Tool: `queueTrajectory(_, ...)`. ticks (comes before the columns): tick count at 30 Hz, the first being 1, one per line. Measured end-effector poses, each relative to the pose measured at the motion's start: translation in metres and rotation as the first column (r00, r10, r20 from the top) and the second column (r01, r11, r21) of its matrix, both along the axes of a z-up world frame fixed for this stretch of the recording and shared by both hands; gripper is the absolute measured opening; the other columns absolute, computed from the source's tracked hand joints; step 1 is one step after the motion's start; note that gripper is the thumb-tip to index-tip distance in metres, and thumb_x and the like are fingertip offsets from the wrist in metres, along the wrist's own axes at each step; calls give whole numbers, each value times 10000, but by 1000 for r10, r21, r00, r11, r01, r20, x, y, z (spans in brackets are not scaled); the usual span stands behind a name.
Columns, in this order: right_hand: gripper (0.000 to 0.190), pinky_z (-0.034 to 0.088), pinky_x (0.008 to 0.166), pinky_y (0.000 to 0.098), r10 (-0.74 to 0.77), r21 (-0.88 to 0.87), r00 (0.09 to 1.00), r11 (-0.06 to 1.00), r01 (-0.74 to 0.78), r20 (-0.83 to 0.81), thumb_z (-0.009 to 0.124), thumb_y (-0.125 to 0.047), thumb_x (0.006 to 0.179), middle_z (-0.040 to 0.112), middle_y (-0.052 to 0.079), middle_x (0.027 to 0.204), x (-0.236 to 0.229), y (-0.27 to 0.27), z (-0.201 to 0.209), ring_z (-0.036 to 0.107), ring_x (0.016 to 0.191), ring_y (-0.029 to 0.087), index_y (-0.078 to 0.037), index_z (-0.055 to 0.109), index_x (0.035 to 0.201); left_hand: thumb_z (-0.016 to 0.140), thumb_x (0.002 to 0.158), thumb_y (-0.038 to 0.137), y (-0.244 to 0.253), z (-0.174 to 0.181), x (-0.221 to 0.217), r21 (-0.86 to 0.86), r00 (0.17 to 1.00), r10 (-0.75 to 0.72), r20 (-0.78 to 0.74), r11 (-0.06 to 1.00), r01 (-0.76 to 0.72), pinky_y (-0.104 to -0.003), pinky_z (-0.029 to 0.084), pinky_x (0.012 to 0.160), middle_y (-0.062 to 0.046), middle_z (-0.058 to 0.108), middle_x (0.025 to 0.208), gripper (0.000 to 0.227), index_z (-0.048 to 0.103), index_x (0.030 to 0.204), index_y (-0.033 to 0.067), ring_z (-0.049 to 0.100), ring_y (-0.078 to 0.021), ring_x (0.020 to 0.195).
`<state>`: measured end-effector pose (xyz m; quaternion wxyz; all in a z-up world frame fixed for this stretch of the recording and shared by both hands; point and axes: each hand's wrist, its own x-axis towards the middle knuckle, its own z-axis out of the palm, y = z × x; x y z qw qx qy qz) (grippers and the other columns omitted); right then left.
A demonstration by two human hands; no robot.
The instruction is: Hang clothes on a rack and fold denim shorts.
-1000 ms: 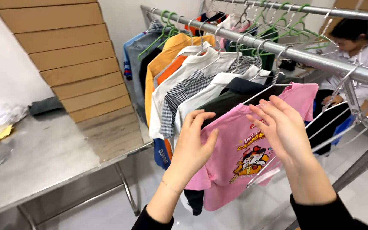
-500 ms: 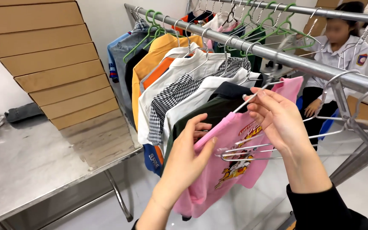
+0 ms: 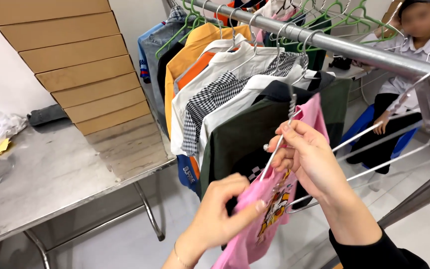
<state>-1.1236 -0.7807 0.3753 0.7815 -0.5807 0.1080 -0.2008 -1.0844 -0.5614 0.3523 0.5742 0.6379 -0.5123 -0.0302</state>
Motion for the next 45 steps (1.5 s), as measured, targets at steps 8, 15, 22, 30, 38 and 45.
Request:
queueTrajectory(8,152,477,439,270,-99,112,987,987,113,-123,568,-185,1077,673,131,816,9,-23,-37,614,528,181,-40,593,1113,790,918,171,22,-44,-27,-256,931,194,308,960,-116,-332,245,564,-21,250,585,577,292,631,106,264,-197,546)
queueTrajectory(15,111,505,491,135,-120,400,975,897,187,-186,666,-162,1030,676,37,812,10,-30,-40,582,556,39,-52,667,1050,856,870,140,14,-122,-28,-216,922,336,190,931,-295,-295,286,472,-10,322,559,557,380,583,105,353,-150,513)
queueTrajectory(22,184,595,526,147,146,489,983,869,-75,-110,661,-216,1046,750,70,830,-25,-10,3,680,573,71,-40,713,1062,823,965,322,-22,-140,37,348,704,404,-584,908,-232,-282,282,552,83,371,603,560,380,647,195,330,-62,575)
queueTrajectory(30,117,581,587,266,-191,184,981,966,184,23,587,-191,1098,758,149,929,-32,-32,32,718,692,212,-81,611,1071,751,970,314,-26,-144,35,444,633,473,-612,869,-220,-308,267,610,53,323,661,522,338,674,197,315,-97,646)
queueTrajectory(38,115,331,536,239,-317,341,947,897,280,56,590,-268,1085,623,2,760,-12,-85,21,424,539,88,-178,641,1036,754,1030,261,-15,-110,37,306,590,395,-705,919,-249,-277,326,573,40,416,596,479,489,649,142,366,-87,579)
queueTrajectory(45,164,450,689,307,-250,333,968,911,243,-22,608,-101,977,631,57,969,-34,-47,17,518,691,145,-182,597,1119,752,1032,195,5,-107,18,181,518,348,-781,921,-344,-242,370,612,52,415,631,414,544,683,112,368,-71,618)
